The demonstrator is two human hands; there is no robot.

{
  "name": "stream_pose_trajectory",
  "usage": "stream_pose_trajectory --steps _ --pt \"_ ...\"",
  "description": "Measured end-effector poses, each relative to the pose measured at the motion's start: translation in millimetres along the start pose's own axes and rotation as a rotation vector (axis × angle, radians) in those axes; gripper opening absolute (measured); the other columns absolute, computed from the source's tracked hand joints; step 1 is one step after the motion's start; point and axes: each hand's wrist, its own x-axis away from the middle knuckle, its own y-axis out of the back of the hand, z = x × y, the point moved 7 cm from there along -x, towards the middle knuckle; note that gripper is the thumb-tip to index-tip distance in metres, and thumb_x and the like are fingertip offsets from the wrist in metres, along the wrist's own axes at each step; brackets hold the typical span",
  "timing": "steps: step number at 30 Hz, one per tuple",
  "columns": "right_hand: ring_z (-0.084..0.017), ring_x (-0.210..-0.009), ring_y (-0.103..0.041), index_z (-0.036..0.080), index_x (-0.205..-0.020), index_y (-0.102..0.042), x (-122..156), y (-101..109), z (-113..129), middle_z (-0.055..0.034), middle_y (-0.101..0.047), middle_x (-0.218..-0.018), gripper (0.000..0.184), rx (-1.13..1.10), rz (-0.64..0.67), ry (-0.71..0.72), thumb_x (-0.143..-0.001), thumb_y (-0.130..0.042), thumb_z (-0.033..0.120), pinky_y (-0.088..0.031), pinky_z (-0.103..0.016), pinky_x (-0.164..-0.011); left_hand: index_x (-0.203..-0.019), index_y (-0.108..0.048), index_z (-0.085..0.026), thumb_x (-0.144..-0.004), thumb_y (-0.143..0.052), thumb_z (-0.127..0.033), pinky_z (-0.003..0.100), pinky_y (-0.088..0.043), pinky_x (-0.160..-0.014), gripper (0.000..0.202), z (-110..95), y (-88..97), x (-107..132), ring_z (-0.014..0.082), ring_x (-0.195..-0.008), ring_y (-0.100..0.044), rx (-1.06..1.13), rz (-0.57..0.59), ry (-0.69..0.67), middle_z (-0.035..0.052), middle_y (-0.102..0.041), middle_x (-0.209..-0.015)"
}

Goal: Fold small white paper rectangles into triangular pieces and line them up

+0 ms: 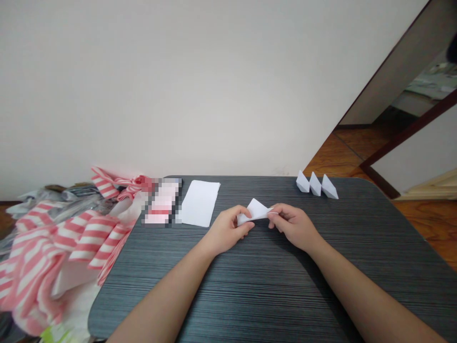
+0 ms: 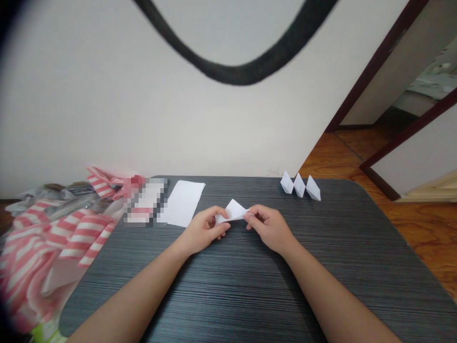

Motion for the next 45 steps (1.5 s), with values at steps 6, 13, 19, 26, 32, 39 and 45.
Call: stream_pose_trajectory --steps 6,13,19,26,32,39,45 --pt "-0.011 -0.057 -0.051 0.017 -0.07 -0.059 0 2 3 -0.0032 -0.063 -0.076 0.022 -0.04 -0.017 0.02 -0.087 -0.053 0.031 -0.04 -0.025 -0.055 -0.089 -0.06 -0.016 -0.081 -0.057 -0.029 0.021 -0.044 -0.051 0.015 -4 2.0 -1 0.0071 -0.055 -0.053 -0.034 -0.033 -0.072 0.0048 -0.06 -0.097" --pt "-0.009 -0.051 -0.047 0.018 -0.072 -0.059 0 1 -1 -0.003 -0.064 -0.078 0.023 -0.072 -0.011 -0.004 -0.088 -0.053 0.033 -0.039 -0.025 -0.051 -0.078 -0.065 -0.015 -0.081 -0.058 -0.031 0.021 -0.042 -0.056 0.018 -5 9.4 -3 0.0083 -0.063 -0.054 -0.066 -0.107 -0.111 0.0051 -0.061 -0.101" --pt "-0.011 -0.048 -0.045 0.018 -0.085 -0.062 2 -2 -7 -0.0018 -0.063 -0.065 0.021 -0.112 0.0 -0.073 -0.087 -0.054 0.037 -0.037 -0.025 -0.048 -0.079 -0.061 -0.015 -0.082 -0.057 -0.038 0.021 -0.039 -0.052 0.023 2 13.3 -5 0.0091 -0.056 -0.049 -0.022 -0.141 -0.017 0.0004 -0.057 -0.068" --pt "-0.01 -0.046 -0.046 0.018 -0.081 -0.056 1 1 -9 -0.0025 -0.066 -0.063 0.018 -0.188 -0.033 -0.103 -0.084 -0.058 0.035 -0.036 -0.025 -0.046 -0.074 -0.057 -0.014 -0.081 -0.057 -0.034 0.021 -0.039 -0.053 0.022 1 14.3 -5 0.0083 -0.055 -0.049 0.087 -0.159 -0.011 0.0006 -0.057 -0.069" --pt "-0.01 -0.048 -0.046 0.018 -0.09 -0.056 0 1 -13 -0.0004 -0.061 -0.064 0.015 -0.227 -0.033 -0.099 -0.085 -0.057 0.032 -0.036 -0.025 -0.047 -0.072 -0.059 -0.012 -0.08 -0.059 -0.029 0.021 -0.04 -0.053 0.018 -3 15.9 -6 0.0066 -0.055 -0.05 0.134 -0.178 -0.035 0.002 -0.058 -0.079" --pt "-0.011 -0.055 -0.048 0.019 -0.092 -0.055 -2 2 -12 0.0001 -0.057 -0.069 0.009 -0.208 -0.046 -0.041 -0.084 -0.057 0.023 -0.037 -0.024 -0.051 -0.076 -0.061 -0.012 -0.079 -0.06 -0.029 0.021 -0.042 -0.054 0.017 -5 16.3 -6 0.0067 -0.057 -0.051 0.172 -0.177 -0.057 0.0033 -0.059 -0.085" --pt "-0.013 -0.069 -0.052 0.02 -0.086 -0.057 -1 7 2 -0.0036 -0.053 -0.087 0.003 -0.076 -0.074 0.105 -0.085 -0.054 0.02 -0.041 -0.027 -0.06 -0.08 -0.062 -0.013 -0.079 -0.06 -0.029 0.022 -0.044 -0.055 0.017 -5 14.7 -6 0.0079 -0.059 -0.052 0.147 -0.166 -0.071 0.0046 -0.06 -0.085"
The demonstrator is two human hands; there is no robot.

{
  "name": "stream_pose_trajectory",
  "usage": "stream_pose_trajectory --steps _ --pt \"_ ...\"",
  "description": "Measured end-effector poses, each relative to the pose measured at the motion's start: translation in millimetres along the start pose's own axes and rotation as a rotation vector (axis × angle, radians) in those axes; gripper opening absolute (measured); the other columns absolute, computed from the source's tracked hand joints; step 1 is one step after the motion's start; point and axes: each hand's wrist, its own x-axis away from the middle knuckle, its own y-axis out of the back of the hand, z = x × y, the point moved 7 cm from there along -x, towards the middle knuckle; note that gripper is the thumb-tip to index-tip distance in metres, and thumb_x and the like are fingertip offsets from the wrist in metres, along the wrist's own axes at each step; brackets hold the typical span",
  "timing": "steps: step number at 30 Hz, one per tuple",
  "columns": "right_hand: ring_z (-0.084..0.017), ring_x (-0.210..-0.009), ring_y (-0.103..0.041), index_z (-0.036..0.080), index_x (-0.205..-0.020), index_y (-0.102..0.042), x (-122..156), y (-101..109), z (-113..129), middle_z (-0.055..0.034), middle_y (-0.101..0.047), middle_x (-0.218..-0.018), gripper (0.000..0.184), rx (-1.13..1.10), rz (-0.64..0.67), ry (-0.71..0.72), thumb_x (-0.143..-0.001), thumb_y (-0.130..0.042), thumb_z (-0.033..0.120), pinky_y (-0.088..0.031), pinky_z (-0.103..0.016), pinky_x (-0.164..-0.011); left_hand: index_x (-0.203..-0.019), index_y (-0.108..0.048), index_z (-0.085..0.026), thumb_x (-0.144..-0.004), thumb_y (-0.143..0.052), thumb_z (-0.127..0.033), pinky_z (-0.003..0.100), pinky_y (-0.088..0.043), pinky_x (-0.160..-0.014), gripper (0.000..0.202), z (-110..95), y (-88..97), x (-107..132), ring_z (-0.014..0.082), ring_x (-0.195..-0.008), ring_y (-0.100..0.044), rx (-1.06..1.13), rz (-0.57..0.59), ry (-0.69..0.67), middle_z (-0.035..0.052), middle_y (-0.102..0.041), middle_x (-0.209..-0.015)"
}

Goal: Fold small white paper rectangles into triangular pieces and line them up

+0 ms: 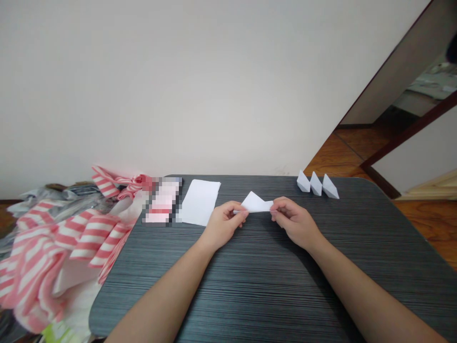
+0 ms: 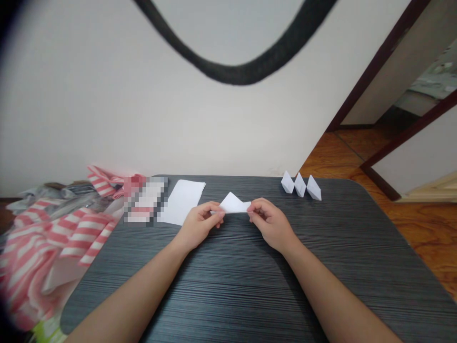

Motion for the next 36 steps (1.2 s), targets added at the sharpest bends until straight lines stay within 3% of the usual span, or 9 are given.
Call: stream_pose_trajectory --steps 5,11,18,23,32,36 --pt "-0.014 -0.069 -0.051 0.02 -0.086 -0.056 0 0 2 -0.0037 -0.052 -0.087 0.004 -0.011 0.003 -0.015 -0.085 -0.055 0.023 -0.041 -0.027 -0.059 -0.084 -0.064 -0.013 -0.079 -0.06 -0.03 0.024 -0.048 -0.059 0.018 -2 -0.7 1 0.0105 -0.068 -0.055 -0.002 0.012 -0.033 0.007 -0.059 -0.097" --pt "-0.012 -0.059 -0.049 0.02 -0.095 -0.055 1 -4 -4 -0.0005 -0.055 -0.073 0.014 -0.111 0.015 -0.112 -0.083 -0.058 0.028 -0.038 -0.025 -0.053 -0.088 -0.062 -0.014 -0.079 -0.061 -0.032 0.024 -0.046 -0.057 0.021 3 1.3 1 0.0109 -0.06 -0.055 -0.022 -0.014 0.037 0.0024 -0.061 -0.071" --pt "-0.011 -0.051 -0.046 0.019 -0.093 -0.058 2 -3 -11 0.0 -0.057 -0.068 0.016 -0.134 -0.005 -0.161 -0.083 -0.058 0.032 -0.036 -0.025 -0.049 -0.076 -0.058 -0.012 -0.079 -0.06 -0.03 0.023 -0.044 -0.057 0.018 -1 1.5 0 0.0093 -0.061 -0.054 0.019 -0.031 0.01 0.0031 -0.059 -0.076" --pt "-0.011 -0.05 -0.047 0.019 -0.093 -0.055 2 -3 -13 0.0002 -0.058 -0.065 0.018 -0.17 -0.019 -0.188 -0.083 -0.058 0.033 -0.037 -0.025 -0.048 -0.087 -0.055 -0.013 -0.079 -0.061 -0.03 0.022 -0.044 -0.056 0.02 3 2.1 1 0.0091 -0.057 -0.053 0.047 -0.053 0.047 -0.0002 -0.057 -0.066" --pt "-0.01 -0.055 -0.05 0.019 -0.114 -0.051 1 -10 -4 -0.0024 -0.06 -0.077 0.037 -0.296 0.035 -0.175 -0.08 -0.061 0.029 -0.038 -0.024 -0.045 -0.094 -0.044 -0.017 -0.077 -0.063 -0.026 0.021 -0.045 -0.055 0.027 1 0.0 1 0.008 -0.057 -0.055 0.14 -0.067 0.033 -0.0017 -0.057 -0.072" --pt "-0.011 -0.052 -0.052 0.016 -0.107 -0.058 3 -14 -5 -0.0063 -0.066 -0.079 0.032 -0.256 0.115 -0.234 -0.081 -0.061 0.033 -0.037 -0.024 -0.043 -0.095 -0.045 -0.017 -0.077 -0.063 -0.027 0.022 -0.046 -0.056 0.028 2 -2.9 2 0.0094 -0.059 -0.057 0.142 -0.031 0.032 -0.0013 -0.057 -0.071"
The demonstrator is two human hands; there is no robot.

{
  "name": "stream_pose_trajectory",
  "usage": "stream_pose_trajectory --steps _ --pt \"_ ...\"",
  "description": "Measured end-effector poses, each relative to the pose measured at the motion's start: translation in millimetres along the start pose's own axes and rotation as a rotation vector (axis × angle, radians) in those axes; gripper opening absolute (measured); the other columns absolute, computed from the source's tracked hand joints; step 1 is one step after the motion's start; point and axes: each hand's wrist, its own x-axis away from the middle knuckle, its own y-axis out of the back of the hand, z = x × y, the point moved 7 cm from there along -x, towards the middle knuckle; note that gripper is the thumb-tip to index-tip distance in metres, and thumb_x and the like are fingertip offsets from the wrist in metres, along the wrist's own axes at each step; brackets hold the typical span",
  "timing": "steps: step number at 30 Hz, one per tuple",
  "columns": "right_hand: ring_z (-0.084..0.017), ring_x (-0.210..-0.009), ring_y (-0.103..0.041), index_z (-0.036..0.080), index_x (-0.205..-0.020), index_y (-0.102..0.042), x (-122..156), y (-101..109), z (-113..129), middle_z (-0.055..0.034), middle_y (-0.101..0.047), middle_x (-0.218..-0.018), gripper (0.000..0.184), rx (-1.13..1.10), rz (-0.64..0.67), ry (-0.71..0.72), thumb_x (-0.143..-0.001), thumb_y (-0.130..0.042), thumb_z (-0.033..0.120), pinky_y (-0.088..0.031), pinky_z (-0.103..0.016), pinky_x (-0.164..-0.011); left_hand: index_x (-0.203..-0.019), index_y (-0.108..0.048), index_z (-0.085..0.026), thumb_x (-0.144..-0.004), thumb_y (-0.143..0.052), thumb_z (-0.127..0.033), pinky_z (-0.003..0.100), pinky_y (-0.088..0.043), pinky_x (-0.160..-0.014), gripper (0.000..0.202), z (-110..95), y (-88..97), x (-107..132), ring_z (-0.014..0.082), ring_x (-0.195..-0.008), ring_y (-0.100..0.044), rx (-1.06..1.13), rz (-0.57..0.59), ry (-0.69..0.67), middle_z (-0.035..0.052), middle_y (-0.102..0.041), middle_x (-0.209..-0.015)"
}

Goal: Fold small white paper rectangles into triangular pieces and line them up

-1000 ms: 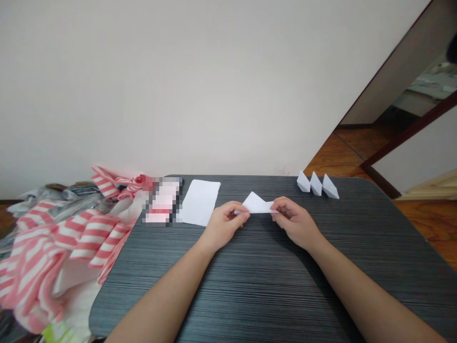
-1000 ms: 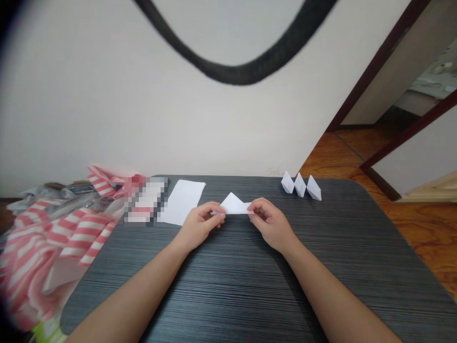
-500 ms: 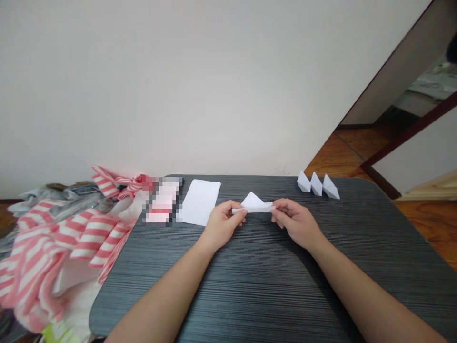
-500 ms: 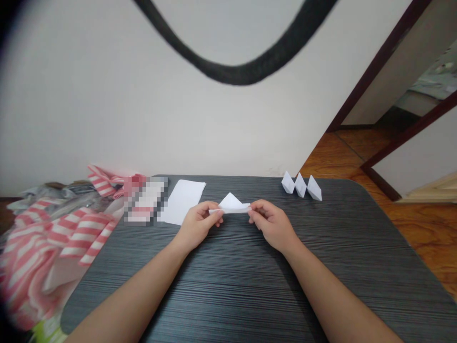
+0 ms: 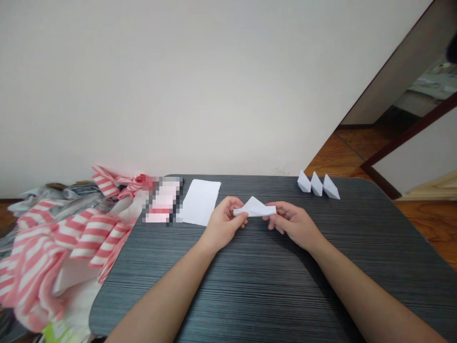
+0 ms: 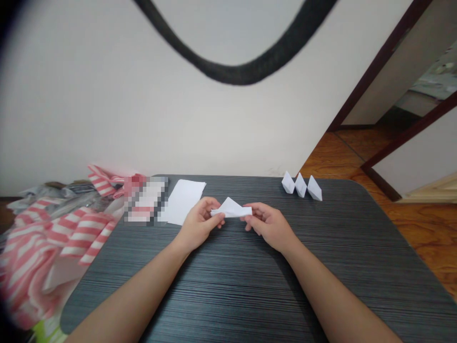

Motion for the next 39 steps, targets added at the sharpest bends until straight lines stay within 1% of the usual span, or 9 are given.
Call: stream_pose_trajectory --steps 2,5,10,15,18,23,28,33,39 --pt "-0.009 -0.047 -0.05 0.014 -0.096 -0.063 0.4 -1.2 -1.6 -0.0065 -0.068 -0.073 0.026 0.041 0.029 -0.034 -0.084 -0.057 0.036 -0.036 -0.023 -0.042 -0.095 -0.045 -0.017 -0.077 -0.063 -0.027 0.022 -0.046 -0.056 0.027 0.1 -1.3 0.6 0.0094 -0.059 -0.057 0.003 0.016 0.0 -0.0014 -0.056 -0.07" --pt "-0.009 -0.043 -0.049 0.013 -0.088 -0.065 0.9 -1.3 -3.3 -0.0064 -0.069 -0.067 0.029 0.061 0.04 -0.067 -0.087 -0.053 0.039 -0.037 -0.023 -0.043 -0.094 -0.045 -0.017 -0.078 -0.062 -0.025 0.022 -0.046 -0.055 0.025 -0.6 -1.6 0.7 0.0087 -0.058 -0.056 0.016 0.019 -0.006 -0.0018 -0.056 -0.071" --pt "-0.01 -0.046 -0.052 0.014 -0.09 -0.066 0.7 -1.2 -5.8 -0.0084 -0.071 -0.074 0.031 0.038 0.043 -0.061 -0.086 -0.053 0.042 -0.041 -0.024 -0.044 -0.094 -0.045 -0.017 -0.077 -0.063 -0.025 0.021 -0.045 -0.054 0.026 2.3 -0.1 -1.6 0.0082 -0.055 -0.054 0.041 0.016 0.028 -0.0028 -0.056 -0.066" --pt "-0.01 -0.046 -0.052 0.015 -0.092 -0.067 0.3 -0.7 -7.2 -0.0081 -0.071 -0.074 0.031 0.069 0.05 -0.041 -0.085 -0.054 0.042 -0.042 -0.025 -0.046 -0.1 -0.053 -0.015 -0.073 -0.066 -0.028 0.022 -0.046 -0.056 0.033 6.4 -1.9 -1.0 0.0097 -0.059 -0.056 -0.023 0.056 0.074 0.0007 -0.06 -0.074" --pt "-0.01 -0.046 -0.052 0.014 -0.094 -0.066 0.3 -3.9 -4.7 -0.0078 -0.071 -0.074 0.029 0.067 0.076 -0.027 -0.086 -0.054 0.039 -0.042 -0.025 -0.046 -0.092 -0.06 -0.014 -0.076 -0.063 -0.034 0.022 -0.046 -0.055 0.026 8.7 -2.8 0.8 0.01 -0.056 -0.055 -0.144 0.082 0.1 0.0008 -0.061 -0.066" --pt "-0.013 -0.058 -0.06 0.016 -0.097 -0.063 1.2 -8.3 -0.1 -0.0092 -0.07 -0.088 0.024 0.025 0.078 -0.002 -0.082 -0.06 0.034 -0.041 -0.023 -0.044 -0.083 -0.063 -0.015 -0.08 -0.058 -0.037 0.02 -0.043 -0.051 0.023 7.3 -2.6 2.1 0.0094 -0.052 -0.054 -0.217 0.087 0.106 0.0002 -0.06 -0.06" --pt "-0.01 -0.049 -0.055 0.015 -0.089 -0.063 1.6 -7.7 -4.4 -0.0073 -0.071 -0.078 0.023 0.069 0.072 -0.049 -0.085 -0.056 0.036 -0.04 -0.023 -0.044 -0.082 -0.063 -0.015 -0.081 -0.056 -0.037 0.019 -0.041 -0.05 0.022 5.4 -5.8 4.6 0.009 -0.051 -0.052 -0.249 0.129 0.12 0.0002 -0.059 -0.058" --pt "-0.01 -0.049 -0.056 0.014 -0.085 -0.062 0.8 -7.2 -6.6 -0.0081 -0.071 -0.078 0.027 0.063 0.078 -0.067 -0.086 -0.054 0.039 -0.04 -0.022 -0.044 -0.083 -0.063 -0.015 -0.082 -0.056 -0.036 0.018 -0.04 -0.049 0.022 5.4 -7.1 5.2 0.0083 -0.05 -0.051 -0.239 0.141 0.132 0.0001 -0.059 -0.058" --pt "-0.011 -0.052 -0.06 0.013 -0.086 -0.06 1.3 -8.7 -6.9 -0.0087 -0.071 -0.077 0.026 0.052 0.09 -0.066 -0.088 -0.052 0.038 -0.04 -0.022 -0.044 -0.082 -0.06 -0.013 -0.081 -0.056 -0.035 0.019 -0.043 -0.051 0.022 5.2 -8.9 4.5 0.0077 -0.052 -0.053 -0.179 0.158 0.152 0.0036 -0.066 -0.071"
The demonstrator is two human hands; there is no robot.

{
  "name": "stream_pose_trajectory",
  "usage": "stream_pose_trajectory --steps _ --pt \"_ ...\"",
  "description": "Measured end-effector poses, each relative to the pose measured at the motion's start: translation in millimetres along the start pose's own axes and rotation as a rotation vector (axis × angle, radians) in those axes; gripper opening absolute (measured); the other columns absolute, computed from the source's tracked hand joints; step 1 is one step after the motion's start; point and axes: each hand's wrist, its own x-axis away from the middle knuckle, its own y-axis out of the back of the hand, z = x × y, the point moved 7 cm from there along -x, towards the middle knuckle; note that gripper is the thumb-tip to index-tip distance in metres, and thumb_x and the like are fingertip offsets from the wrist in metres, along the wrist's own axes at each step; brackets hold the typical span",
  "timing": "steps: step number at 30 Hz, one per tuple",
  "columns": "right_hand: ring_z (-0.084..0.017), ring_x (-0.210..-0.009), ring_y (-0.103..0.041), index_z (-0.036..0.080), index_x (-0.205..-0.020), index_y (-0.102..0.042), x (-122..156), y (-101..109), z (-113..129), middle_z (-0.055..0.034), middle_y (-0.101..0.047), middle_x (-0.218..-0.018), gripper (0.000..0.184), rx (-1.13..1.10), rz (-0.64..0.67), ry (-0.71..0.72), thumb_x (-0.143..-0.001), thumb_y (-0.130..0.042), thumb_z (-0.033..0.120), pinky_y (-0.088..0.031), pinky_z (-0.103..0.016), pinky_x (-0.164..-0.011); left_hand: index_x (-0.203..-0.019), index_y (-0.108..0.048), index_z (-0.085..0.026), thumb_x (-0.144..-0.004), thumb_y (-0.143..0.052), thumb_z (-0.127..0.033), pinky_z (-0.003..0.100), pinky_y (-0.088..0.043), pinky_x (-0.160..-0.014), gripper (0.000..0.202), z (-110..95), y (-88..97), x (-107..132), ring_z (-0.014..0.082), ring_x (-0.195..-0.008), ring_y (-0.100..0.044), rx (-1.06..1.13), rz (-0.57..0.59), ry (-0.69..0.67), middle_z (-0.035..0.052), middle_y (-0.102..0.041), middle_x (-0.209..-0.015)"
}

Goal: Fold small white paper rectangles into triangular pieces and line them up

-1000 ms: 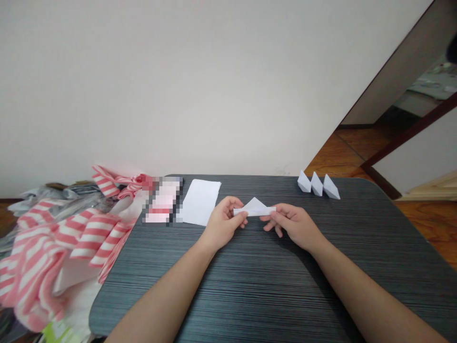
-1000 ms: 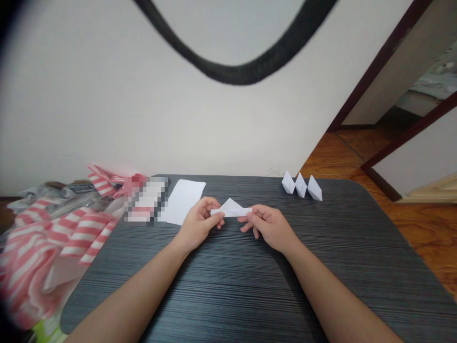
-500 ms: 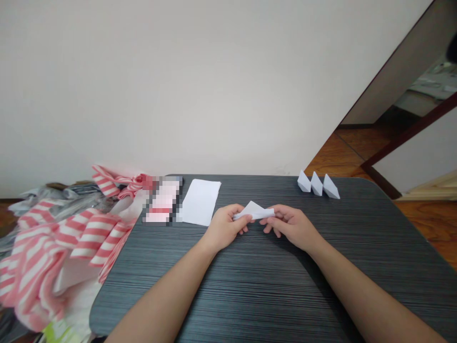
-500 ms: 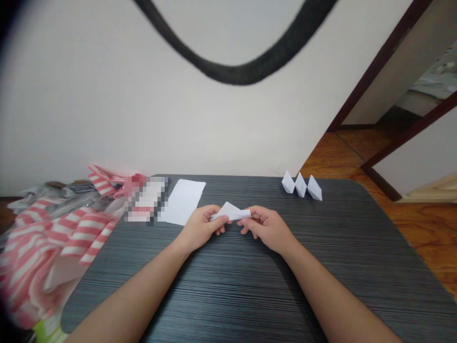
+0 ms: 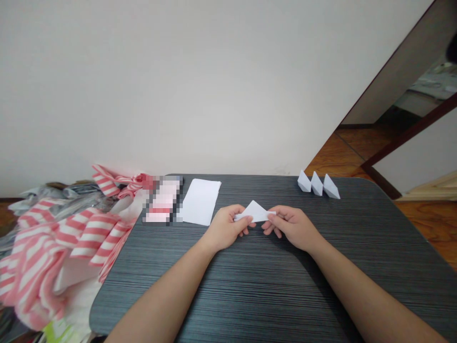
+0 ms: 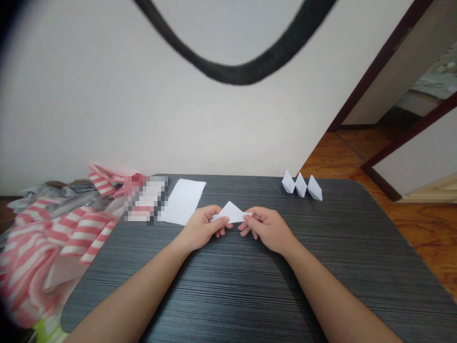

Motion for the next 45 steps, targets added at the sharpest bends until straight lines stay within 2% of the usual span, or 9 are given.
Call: stream_pose_trajectory --steps 13,18,24,29,31,34,38,41,45 --pt "-0.017 -0.064 -0.067 0.015 -0.09 -0.057 1 -1 -1 -0.0103 -0.071 -0.08 0.024 -0.053 0.001 -0.005 -0.088 -0.052 0.038 -0.04 -0.022 -0.044 -0.081 -0.062 -0.013 -0.085 -0.05 -0.043 0.019 -0.042 -0.046 0.033 3 -0.2 -1 0.0082 -0.046 -0.053 -0.041 0.01 0.01 0.0023 -0.064 -0.061" --pt "-0.016 -0.062 -0.065 0.014 -0.089 -0.057 1 -1 0 -0.0103 -0.071 -0.079 0.024 -0.045 -0.008 -0.005 -0.088 -0.052 0.037 -0.041 -0.022 -0.044 -0.082 -0.061 -0.013 -0.085 -0.049 -0.044 0.019 -0.042 -0.046 0.033 6 -0.3 -2 0.0081 -0.046 -0.052 -0.039 0.008 0.008 0.0022 -0.064 -0.061" --pt "-0.012 -0.054 -0.06 0.014 -0.089 -0.059 2 -1 2 -0.0094 -0.071 -0.078 0.025 -0.001 -0.01 -0.002 -0.089 -0.05 0.037 -0.04 -0.022 -0.045 -0.08 -0.061 -0.012 -0.085 -0.05 -0.042 0.02 -0.044 -0.049 0.032 4 -0.2 -1 0.0081 -0.05 -0.054 -0.039 0.016 0.005 0.005 -0.066 -0.071" --pt "-0.009 -0.048 -0.055 0.014 -0.084 -0.061 4 -3 4 -0.0072 -0.071 -0.072 0.027 0.104 0.024 0.018 -0.09 -0.048 0.036 -0.041 -0.022 -0.046 -0.095 -0.061 -0.014 -0.08 -0.058 -0.035 0.02 -0.045 -0.053 0.026 -1 -2.7 1 0.0099 -0.058 -0.056 -0.057 0.027 -0.025 0.003 -0.064 -0.073" --pt "-0.01 -0.048 -0.055 0.014 -0.083 -0.062 4 -5 5 -0.0069 -0.07 -0.071 0.028 0.122 0.042 0.018 -0.091 -0.048 0.037 -0.041 -0.023 -0.046 -0.095 -0.061 -0.014 -0.078 -0.061 -0.035 0.02 -0.044 -0.053 0.027 0 -4.7 2 0.0102 -0.059 -0.057 -0.087 0.044 -0.03 0.0035 -0.064 -0.075" --pt "-0.012 -0.053 -0.06 0.014 -0.086 -0.062 4 -9 4 -0.007 -0.069 -0.071 0.028 0.069 0.069 0.021 -0.09 -0.049 0.038 -0.041 -0.023 -0.045 -0.086 -0.064 -0.013 -0.079 -0.059 -0.038 0.02 -0.043 -0.052 0.026 2 -5.7 1 0.0104 -0.058 -0.056 -0.143 0.063 -0.016 0.0036 -0.064 -0.069" --pt "-0.017 -0.061 -0.066 0.015 -0.1 -0.057 2 -8 3 -0.01 -0.07 -0.081 0.029 -0.12 0.055 0.038 -0.09 -0.048 0.041 -0.041 -0.023 -0.042 -0.087 -0.063 -0.013 -0.08 -0.057 -0.035 0.019 -0.042 -0.05 0.023 4 -2.3 -1 0.0089 -0.055 -0.054 -0.082 0.033 -0.018 0.004 -0.065 -0.073" --pt "-0.018 -0.059 -0.067 0.014 -0.098 -0.054 1 -2 0 -0.0123 -0.07 -0.082 0.032 -0.215 -0.011 0.027 -0.092 -0.041 0.043 -0.04 -0.023 -0.039 -0.09 -0.061 -0.013 -0.081 -0.057 -0.033 0.019 -0.041 -0.048 0.023 3 -1.0 -2 0.0078 -0.054 -0.052 -0.017 0.014 -0.018 0.0057 -0.067 -0.08" --pt "-0.016 -0.053 -0.065 0.014 -0.091 -0.054 1 1 -4 -0.0102 -0.069 -0.074 0.034 -0.217 -0.035 -0.01 -0.092 -0.04 0.045 -0.037 -0.021 -0.036 -0.091 -0.06 -0.013 -0.08 -0.057 -0.033 0.018 -0.041 -0.048 0.024 2 -1.9 -1 0.0077 -0.054 -0.052 0.006 0.017 -0.015 0.0068 -0.068 -0.082"
